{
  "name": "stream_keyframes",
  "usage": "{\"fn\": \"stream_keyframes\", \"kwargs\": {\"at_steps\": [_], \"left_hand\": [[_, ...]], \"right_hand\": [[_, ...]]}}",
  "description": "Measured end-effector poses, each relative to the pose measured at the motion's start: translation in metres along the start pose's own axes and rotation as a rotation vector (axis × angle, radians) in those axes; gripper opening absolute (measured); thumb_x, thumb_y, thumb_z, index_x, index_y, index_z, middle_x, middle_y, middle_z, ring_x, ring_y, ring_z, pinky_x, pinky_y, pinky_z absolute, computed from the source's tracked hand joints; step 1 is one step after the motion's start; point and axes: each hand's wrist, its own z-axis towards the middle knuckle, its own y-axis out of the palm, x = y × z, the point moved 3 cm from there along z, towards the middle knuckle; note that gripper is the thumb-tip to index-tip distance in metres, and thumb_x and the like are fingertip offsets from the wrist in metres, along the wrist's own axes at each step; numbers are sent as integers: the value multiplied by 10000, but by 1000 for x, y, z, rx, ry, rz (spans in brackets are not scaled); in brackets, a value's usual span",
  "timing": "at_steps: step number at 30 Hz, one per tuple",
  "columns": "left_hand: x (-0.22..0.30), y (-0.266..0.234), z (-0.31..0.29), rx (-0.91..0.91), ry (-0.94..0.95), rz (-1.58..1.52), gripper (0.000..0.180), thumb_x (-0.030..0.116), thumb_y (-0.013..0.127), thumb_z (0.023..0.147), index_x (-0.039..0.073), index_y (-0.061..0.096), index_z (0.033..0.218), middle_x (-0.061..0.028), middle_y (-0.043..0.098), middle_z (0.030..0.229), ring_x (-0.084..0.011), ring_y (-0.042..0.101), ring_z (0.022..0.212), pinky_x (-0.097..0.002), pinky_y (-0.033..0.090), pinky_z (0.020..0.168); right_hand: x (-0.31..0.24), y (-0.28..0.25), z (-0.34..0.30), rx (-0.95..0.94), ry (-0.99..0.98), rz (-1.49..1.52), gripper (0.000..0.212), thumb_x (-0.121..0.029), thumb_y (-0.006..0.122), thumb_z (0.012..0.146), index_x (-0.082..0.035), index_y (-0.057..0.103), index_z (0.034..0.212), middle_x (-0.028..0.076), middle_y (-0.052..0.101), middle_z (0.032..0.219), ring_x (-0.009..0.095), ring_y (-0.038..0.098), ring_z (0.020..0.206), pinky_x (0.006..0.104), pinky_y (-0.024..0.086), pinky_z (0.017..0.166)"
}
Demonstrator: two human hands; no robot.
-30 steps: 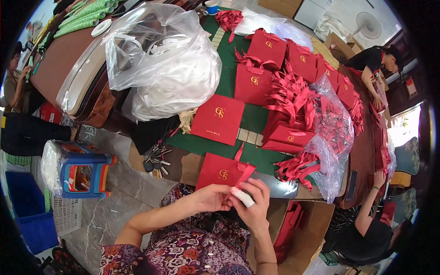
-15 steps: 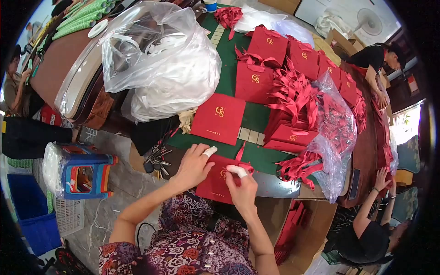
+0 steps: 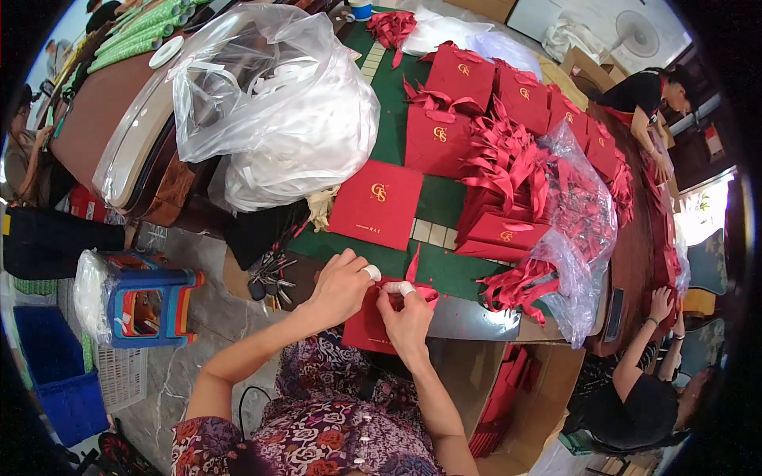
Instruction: The person attaches ribbon handles to gift bags by hand and places the assembled bags into a cardboard box.
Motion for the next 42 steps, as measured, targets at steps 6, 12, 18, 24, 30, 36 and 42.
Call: {"fn": "stream_keyframes", "kwargs": {"at_steps": [6, 12, 18, 24, 30, 36, 42], "left_hand": [[4, 0, 4, -46, -79, -36, 69, 83, 638, 853, 63, 667, 913, -117, 653, 807, -305, 556, 876, -413, 423, 774], [6, 5, 1, -27, -156, -77, 95, 108, 642, 856, 57, 695, 916, -122, 651, 802, -313, 562, 866, -430, 412, 776], [7, 7, 1, 18, -167, -178, 106, 124, 650, 853, 67, 704, 925, -119, 635, 792, -321, 566, 845, -436, 420, 777], [10, 8, 4, -54, -146, -272, 185, 185, 737, 813, 62, 693, 945, -117, 688, 851, -307, 578, 862, -421, 475, 762], [16, 9, 3, 17, -138, -293, 266, 210, 819, 749, 74, 692, 939, -81, 697, 860, -282, 583, 868, -397, 496, 761], [32, 14, -3, 107, 90, -276, 196, 105, 788, 755, 89, 694, 926, -55, 665, 859, -266, 576, 829, -372, 499, 720], [33, 23, -11, 158, 246, -277, 179, 82, 737, 803, 76, 690, 976, -51, 624, 886, -263, 599, 831, -364, 532, 710]], "right_hand": [[-6, 2, -2, 36, 25, 39, 128, -117, 740, 808, -19, 676, 861, 138, 685, 763, 282, 671, 668, 388, 522, 630], [-7, 4, -4, 87, 28, -21, 135, -104, 749, 797, -14, 680, 869, 142, 704, 771, 257, 687, 666, 351, 530, 619], [-6, 2, -10, 126, -1, -13, 134, -102, 750, 821, -13, 677, 889, 137, 712, 817, 250, 696, 708, 341, 538, 644], [-5, -23, -9, 6, 150, 183, 310, -91, 739, 833, -19, 637, 1116, 148, 706, 870, 298, 700, 779, 385, 545, 702], [-16, -66, 16, -158, -199, -61, 233, -61, 706, 864, -35, 667, 1093, 125, 692, 898, 274, 674, 846, 358, 529, 758], [2, -68, 40, -328, -259, -118, 146, -165, 666, 907, -40, 729, 950, 131, 671, 808, 269, 638, 747, 377, 491, 694], [18, -67, 54, -766, -84, 128, 234, -252, 683, 896, -56, 748, 1007, 143, 724, 835, 242, 684, 727, 359, 508, 694]]}}
